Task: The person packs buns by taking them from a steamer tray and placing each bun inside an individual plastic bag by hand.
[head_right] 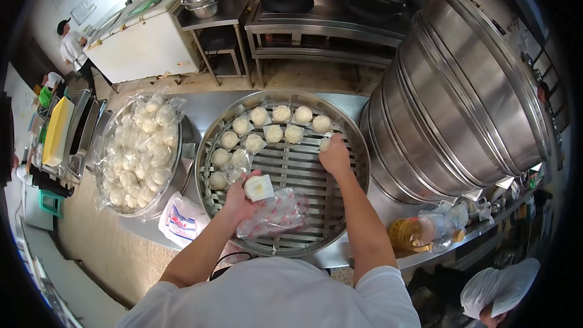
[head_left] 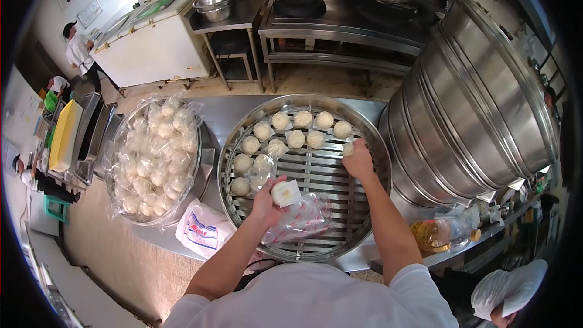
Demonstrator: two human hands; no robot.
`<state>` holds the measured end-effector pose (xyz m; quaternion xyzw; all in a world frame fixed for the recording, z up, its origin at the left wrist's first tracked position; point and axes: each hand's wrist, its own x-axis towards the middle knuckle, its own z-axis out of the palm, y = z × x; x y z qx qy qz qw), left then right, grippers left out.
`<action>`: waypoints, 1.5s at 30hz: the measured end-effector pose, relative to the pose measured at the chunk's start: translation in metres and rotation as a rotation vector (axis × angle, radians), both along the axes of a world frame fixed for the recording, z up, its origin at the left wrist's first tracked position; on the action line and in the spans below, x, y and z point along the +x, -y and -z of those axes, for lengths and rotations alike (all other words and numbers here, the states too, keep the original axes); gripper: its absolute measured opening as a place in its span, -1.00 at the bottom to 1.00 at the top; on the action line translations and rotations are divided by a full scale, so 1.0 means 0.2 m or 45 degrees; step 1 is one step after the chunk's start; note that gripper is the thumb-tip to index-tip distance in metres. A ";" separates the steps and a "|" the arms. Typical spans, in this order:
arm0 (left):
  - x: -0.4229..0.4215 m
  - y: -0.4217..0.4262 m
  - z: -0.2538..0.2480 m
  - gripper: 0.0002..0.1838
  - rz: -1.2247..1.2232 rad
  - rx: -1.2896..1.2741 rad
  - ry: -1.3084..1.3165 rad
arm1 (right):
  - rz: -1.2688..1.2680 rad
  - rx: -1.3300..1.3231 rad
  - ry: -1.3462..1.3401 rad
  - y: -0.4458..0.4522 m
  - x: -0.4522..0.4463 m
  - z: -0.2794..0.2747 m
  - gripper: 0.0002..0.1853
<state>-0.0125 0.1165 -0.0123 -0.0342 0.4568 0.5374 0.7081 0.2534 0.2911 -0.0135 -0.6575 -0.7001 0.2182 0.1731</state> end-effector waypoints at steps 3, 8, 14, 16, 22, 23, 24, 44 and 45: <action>0.04 -0.02 -0.12 -0.46 -0.063 -0.064 -0.042 | -0.089 -0.046 -0.522 0.24 -0.09 -0.17 -0.38; 0.12 -0.02 -0.14 -0.49 -0.075 0.051 0.023 | -0.637 0.235 -0.789 0.73 -0.33 -0.35 -0.48; 0.20 0.10 -0.18 -0.51 -0.105 0.250 -0.055 | -0.521 -0.162 -1.364 0.93 -0.52 -0.22 -0.50; 0.21 0.12 -0.12 -0.53 -0.114 0.288 -0.132 | -0.248 -0.498 -1.585 0.96 -0.50 -0.22 -0.51; 0.00 0.13 -0.06 -0.76 0.338 0.459 -1.436 | 0.232 -1.161 -2.241 1.04 -0.29 -0.24 -0.57; -0.04 0.16 -0.12 -0.81 0.391 0.448 -1.716 | 0.277 -1.203 -2.266 1.06 -0.26 -0.32 -0.56; -0.06 0.18 -0.18 -0.87 0.449 0.431 -1.997 | 0.327 -1.244 -2.293 1.08 -0.24 -0.37 -0.54; -0.01 0.36 -0.23 -0.78 0.381 0.860 -0.803 | -0.008 -1.286 -2.090 0.93 -0.29 -0.44 -0.30; 0.03 0.37 -0.29 -0.69 0.386 0.815 -0.882 | -0.026 -1.125 -2.001 0.94 -0.31 -0.40 -0.32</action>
